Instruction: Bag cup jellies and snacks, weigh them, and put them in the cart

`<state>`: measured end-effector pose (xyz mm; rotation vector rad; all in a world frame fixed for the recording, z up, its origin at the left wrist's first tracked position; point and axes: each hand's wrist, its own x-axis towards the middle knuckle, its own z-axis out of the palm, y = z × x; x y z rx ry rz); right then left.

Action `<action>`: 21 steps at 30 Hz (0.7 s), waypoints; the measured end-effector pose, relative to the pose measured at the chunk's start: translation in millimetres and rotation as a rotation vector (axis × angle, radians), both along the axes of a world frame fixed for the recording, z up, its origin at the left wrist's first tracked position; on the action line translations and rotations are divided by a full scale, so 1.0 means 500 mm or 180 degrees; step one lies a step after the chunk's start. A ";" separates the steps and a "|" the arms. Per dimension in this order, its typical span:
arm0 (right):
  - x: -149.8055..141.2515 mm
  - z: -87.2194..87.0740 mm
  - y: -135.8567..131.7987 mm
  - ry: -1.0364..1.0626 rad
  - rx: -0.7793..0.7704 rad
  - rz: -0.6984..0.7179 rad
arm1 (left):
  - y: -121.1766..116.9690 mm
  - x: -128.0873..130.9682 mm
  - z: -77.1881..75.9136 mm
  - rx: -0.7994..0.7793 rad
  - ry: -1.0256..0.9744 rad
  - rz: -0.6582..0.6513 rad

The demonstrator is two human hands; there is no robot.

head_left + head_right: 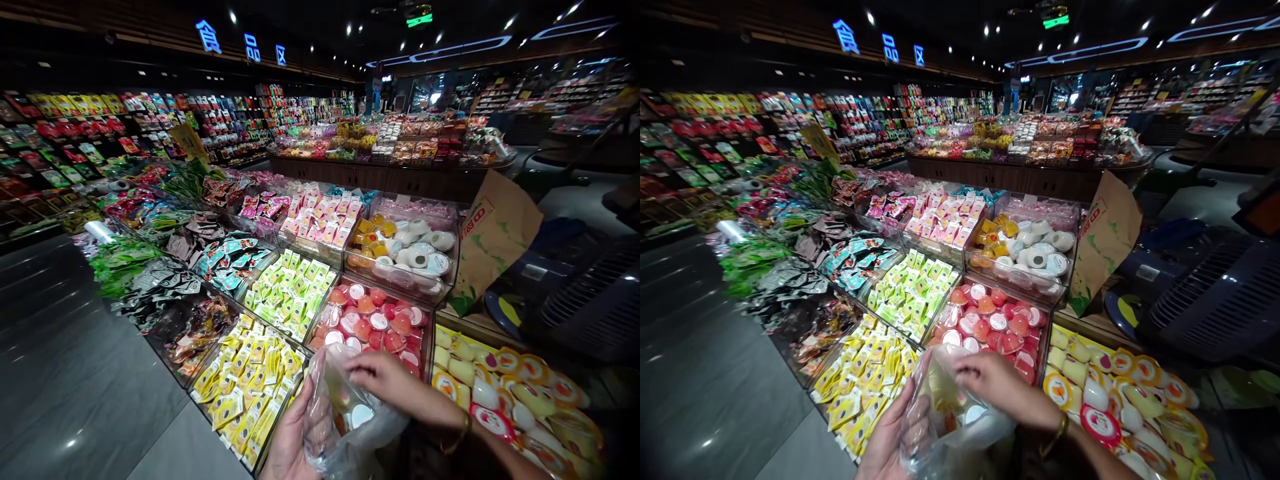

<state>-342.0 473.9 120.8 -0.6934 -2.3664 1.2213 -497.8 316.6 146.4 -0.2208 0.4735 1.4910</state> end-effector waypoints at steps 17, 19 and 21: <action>-0.150 0.190 0.507 -0.1910 0.1795 -0.2486 | -0.019 -0.018 -0.042 -0.0153 0.0149 -0.0134; -0.160 0.182 0.510 -0.2006 0.1818 -0.2446 | -0.019 -0.018 -0.037 -0.0158 0.0174 -0.0134; -0.162 0.176 0.513 -0.1913 0.1728 -0.2496 | -0.020 -0.018 -0.035 -0.0149 0.0189 -0.0130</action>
